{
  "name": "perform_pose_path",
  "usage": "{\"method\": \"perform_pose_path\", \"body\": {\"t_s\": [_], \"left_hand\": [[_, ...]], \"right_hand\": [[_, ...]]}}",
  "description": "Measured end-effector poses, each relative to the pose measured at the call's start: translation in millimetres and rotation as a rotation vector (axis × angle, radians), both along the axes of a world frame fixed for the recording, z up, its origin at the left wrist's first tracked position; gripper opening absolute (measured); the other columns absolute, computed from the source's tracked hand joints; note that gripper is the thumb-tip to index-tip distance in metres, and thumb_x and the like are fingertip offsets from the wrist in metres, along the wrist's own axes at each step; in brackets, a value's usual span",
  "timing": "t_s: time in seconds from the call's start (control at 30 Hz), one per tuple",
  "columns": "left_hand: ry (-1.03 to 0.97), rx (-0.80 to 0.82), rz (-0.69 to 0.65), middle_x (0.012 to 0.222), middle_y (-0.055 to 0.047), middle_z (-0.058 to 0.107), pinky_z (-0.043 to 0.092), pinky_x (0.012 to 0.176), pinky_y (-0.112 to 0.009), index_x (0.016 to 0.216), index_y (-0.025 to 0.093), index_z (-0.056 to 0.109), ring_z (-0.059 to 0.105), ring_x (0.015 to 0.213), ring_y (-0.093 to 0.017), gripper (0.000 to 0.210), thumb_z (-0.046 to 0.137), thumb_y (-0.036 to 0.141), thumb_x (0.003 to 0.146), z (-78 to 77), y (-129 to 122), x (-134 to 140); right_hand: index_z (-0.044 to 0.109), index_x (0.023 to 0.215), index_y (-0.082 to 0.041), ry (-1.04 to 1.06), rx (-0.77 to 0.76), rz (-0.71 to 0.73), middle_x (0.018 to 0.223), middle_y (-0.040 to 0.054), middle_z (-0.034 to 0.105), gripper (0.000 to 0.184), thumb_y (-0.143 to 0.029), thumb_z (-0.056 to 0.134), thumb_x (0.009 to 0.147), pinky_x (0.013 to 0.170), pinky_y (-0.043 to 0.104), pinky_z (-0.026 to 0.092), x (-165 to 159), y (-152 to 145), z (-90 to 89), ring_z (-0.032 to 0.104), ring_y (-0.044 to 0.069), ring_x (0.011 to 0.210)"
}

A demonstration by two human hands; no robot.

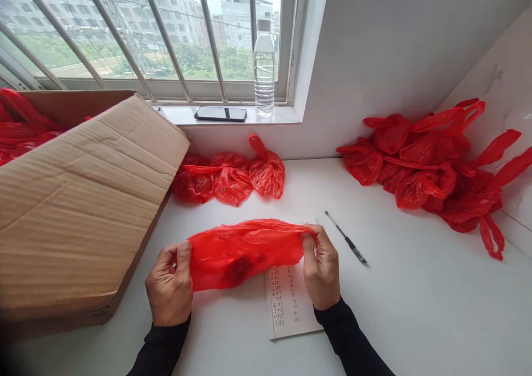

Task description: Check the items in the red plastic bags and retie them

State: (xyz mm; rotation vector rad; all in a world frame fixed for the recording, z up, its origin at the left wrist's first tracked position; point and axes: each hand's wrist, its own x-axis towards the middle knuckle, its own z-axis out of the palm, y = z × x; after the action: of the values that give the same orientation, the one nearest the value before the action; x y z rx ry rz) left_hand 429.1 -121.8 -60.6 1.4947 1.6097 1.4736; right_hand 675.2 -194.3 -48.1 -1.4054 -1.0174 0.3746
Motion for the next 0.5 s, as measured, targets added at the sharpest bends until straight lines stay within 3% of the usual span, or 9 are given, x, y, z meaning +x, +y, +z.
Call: {"method": "perform_pose_path", "body": {"t_s": [0.1, 0.17, 0.27, 0.4, 0.5], "left_hand": [[-0.06, -0.008, 0.021, 0.088, -0.002, 0.064, 0.046, 0.079, -0.027, 0.089, 0.02, 0.063, 0.06, 0.087, -0.018, 0.029, 0.054, 0.047, 0.094, -1.2, 4, -3], [-0.074, 0.016, -0.06, 0.102, -0.003, 0.065, 0.047, 0.087, -0.029, 0.108, 0.022, 0.063, 0.062, 0.096, -0.019, 0.028, 0.056, 0.044, 0.093, 1.2, 0, 2], [0.051, 0.132, -0.202, 0.114, -0.004, 0.063, 0.043, 0.098, -0.033, 0.13, 0.025, 0.055, 0.06, 0.105, -0.021, 0.046, 0.067, 0.037, 0.087, 6.5, -10, 13], [0.196, 0.183, -0.217, 0.085, 0.0, 0.064, 0.045, 0.079, -0.029, 0.088, 0.023, 0.067, 0.06, 0.082, -0.018, 0.012, 0.066, 0.034, 0.089, 9.4, -14, 16], [0.166, 0.123, -0.153, 0.076, 0.001, 0.063, 0.045, 0.07, -0.028, 0.08, 0.022, 0.063, 0.058, 0.071, -0.017, 0.021, 0.059, 0.038, 0.093, 7.5, -11, 12]], "right_hand": [[0.062, 0.104, -0.022, 0.109, 0.03, -0.084, 0.105, 0.0061, 0.066, 0.022, -0.03, 0.046, 0.092, 0.088, 0.04, 0.048, 7, 1, -1.0, 0.06, 0.027, 0.104], [0.06, 0.118, -0.022, 0.067, 0.022, -0.027, 0.116, 0.008, 0.064, 0.033, -0.032, 0.045, 0.09, 0.093, 0.043, 0.047, 5, -2, -0.1, 0.058, 0.029, 0.112], [0.058, 0.127, -0.027, -0.094, -0.06, 0.057, 0.119, 0.0062, 0.062, 0.04, -0.038, 0.056, 0.089, 0.092, 0.043, 0.049, -5, -7, 2.8, 0.059, 0.028, 0.109], [0.068, 0.105, -0.029, -0.239, -0.082, 0.056, 0.099, 0.0022, 0.066, 0.018, -0.036, 0.067, 0.088, 0.085, 0.04, 0.05, -13, -8, 6.3, 0.061, 0.024, 0.095], [0.066, 0.096, -0.026, -0.133, -0.07, -0.02, 0.095, 0.0026, 0.065, 0.016, -0.039, 0.067, 0.089, 0.079, 0.038, 0.051, -13, -6, 6.3, 0.062, 0.023, 0.088]]}}
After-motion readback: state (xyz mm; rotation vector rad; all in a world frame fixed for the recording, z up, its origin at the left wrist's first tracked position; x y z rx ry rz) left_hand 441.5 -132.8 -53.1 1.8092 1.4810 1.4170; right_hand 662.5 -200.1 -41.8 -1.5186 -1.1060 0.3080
